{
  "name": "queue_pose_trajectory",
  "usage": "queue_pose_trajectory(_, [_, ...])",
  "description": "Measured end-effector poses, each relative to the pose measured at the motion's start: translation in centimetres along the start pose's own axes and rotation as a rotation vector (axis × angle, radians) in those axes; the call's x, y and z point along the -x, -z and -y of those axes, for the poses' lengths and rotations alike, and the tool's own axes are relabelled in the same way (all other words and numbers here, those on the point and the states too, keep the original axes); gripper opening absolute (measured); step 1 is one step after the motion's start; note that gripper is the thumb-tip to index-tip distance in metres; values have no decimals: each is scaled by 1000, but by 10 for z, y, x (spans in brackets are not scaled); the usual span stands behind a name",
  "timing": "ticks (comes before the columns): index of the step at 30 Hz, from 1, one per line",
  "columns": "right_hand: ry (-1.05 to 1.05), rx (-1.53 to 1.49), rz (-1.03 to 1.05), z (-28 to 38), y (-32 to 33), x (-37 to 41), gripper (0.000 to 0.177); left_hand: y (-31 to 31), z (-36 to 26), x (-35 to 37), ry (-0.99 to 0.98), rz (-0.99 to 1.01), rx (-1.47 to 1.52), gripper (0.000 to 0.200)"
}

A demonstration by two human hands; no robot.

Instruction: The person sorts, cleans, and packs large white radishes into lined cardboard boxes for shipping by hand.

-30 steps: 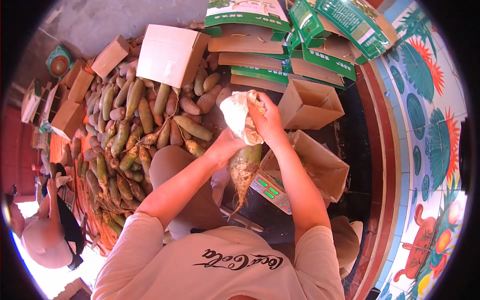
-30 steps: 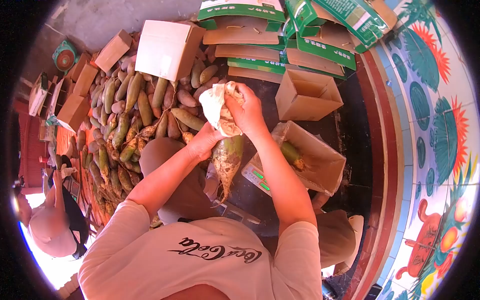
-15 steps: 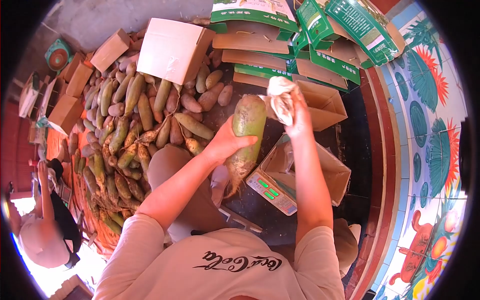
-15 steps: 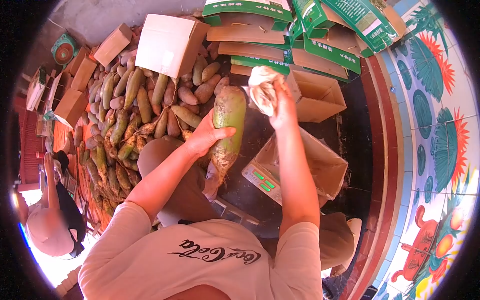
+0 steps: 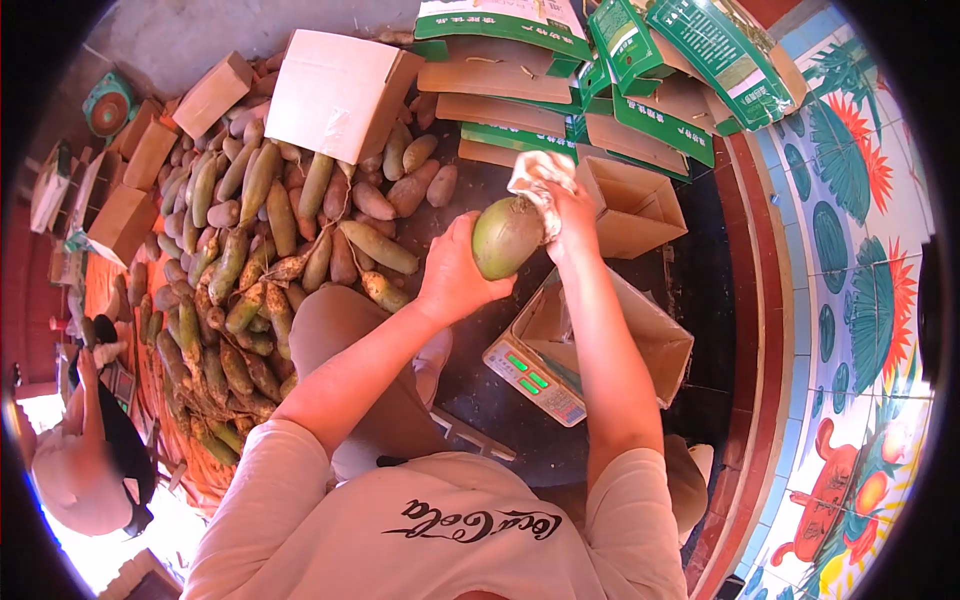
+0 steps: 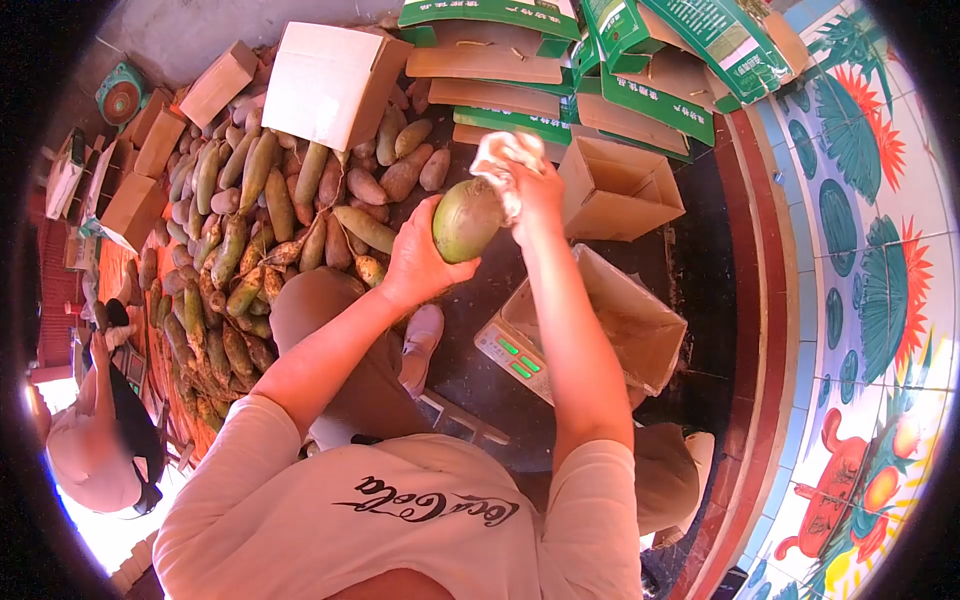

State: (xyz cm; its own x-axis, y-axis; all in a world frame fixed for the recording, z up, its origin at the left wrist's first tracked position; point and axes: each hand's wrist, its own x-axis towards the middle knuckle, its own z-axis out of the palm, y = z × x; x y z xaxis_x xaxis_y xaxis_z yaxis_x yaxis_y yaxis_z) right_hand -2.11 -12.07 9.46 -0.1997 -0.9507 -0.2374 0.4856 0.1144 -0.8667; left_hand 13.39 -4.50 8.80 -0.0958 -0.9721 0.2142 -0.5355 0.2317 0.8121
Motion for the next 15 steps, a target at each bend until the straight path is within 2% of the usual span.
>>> queue_pose_trajectory(3, [145,174,-108,13,26,-4,36,2,-8,-3,-1,-35,60,74])
queue_pose_trajectory(4, [333,392,-89,22,29,0,37,1,-6,-1,17,-23,63,74])
queue_pose_trajectory(5, [634,733,-99,20,46,-10,39,0,-5,-3,31,-13,66,74])
queue_pose_trajectory(7, [601,878,-51,33,38,10,43,-2,-6,-5,47,20,76,74])
queue_pose_trajectory(9, [208,566,254,48,17,43,48,-4,-8,-6,65,58,89,75])
queue_pose_trajectory(10, [251,517,365,45,11,51,50,-4,-9,-7,23,39,49,75])
queue_pose_trajectory(11, [241,527,385,43,4,61,51,-4,-10,-6,-14,19,7,76])
queue_pose_trajectory(13, [133,335,412,48,-6,69,47,-1,-12,-2,-60,-3,-58,77])
queue_pose_trajectory(15, [157,438,484,54,-9,69,45,1,-14,-4,-90,-19,-97,77])
